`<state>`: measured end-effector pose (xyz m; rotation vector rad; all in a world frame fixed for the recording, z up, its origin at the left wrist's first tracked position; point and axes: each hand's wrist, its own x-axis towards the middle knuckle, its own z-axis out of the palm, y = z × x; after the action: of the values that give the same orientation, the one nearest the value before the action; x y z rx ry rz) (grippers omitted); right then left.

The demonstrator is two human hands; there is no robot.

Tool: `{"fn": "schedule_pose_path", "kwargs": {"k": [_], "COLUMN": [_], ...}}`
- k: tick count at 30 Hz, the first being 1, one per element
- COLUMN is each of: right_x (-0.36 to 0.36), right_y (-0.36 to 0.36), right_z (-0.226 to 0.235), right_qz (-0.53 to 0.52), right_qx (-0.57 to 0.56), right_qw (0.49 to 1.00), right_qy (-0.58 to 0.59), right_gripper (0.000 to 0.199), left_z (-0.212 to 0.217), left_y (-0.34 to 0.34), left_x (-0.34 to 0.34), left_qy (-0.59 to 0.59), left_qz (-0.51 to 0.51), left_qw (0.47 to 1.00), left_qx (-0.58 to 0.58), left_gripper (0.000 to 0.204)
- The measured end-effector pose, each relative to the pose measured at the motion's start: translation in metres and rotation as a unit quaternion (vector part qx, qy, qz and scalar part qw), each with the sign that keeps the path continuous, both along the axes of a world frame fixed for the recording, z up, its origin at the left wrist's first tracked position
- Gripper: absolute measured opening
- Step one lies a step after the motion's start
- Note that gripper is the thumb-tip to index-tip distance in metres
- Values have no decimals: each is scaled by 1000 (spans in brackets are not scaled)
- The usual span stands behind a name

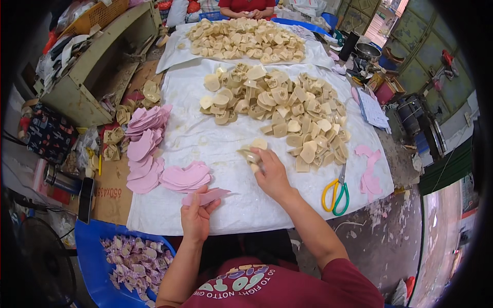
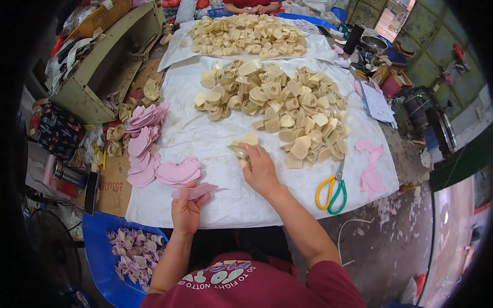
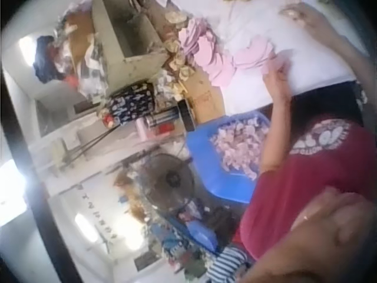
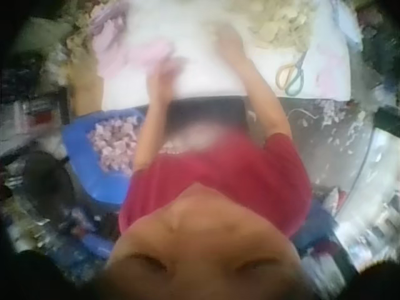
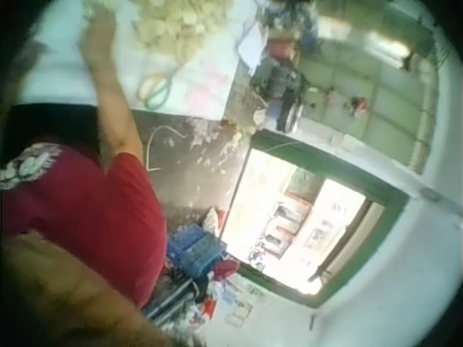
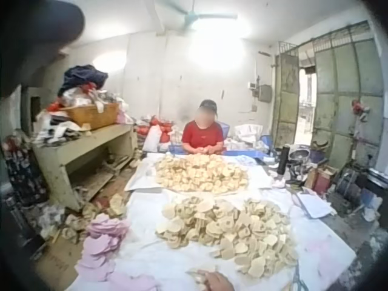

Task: The person repeatedly picks up pink foam cutouts and beige plastic molds from a table, inserts the foam into the molds, and places the assembled units into a blue bin. The person occasionally sorts through the pile of molds to find the correct orientation.

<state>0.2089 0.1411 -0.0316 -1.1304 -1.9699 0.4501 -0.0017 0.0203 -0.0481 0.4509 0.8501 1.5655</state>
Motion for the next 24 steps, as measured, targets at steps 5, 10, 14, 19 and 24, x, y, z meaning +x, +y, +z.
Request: {"fn": "schedule_pose_path", "kwargs": {"k": [5,10,14,19,24], "right_x": [-2,2,7,-4,-7], "right_y": [-35,-45,-49,-68,-69], "right_z": [0,11,10,9,12], "right_qz": [50,159,156,78,17], "right_qx": [-31,107,55,3,-121], "right_qw": [998,981,986,997,984], "right_qy": [27,-7,-9,16,130], "right_gripper": [47,46,46,47,48], "left_z": [27,21,2,8,17], "left_y": [28,85,92,89,96], "left_x": [24,48,59,68,55], "left_qy": [196,364,337,256,216], "left_qz": [58,-69,-20,53,109], "left_qw": [976,929,941,965,970], "left_qx": [72,21,7,-22,39], "left_gripper": [41,41,37,38,41]}}
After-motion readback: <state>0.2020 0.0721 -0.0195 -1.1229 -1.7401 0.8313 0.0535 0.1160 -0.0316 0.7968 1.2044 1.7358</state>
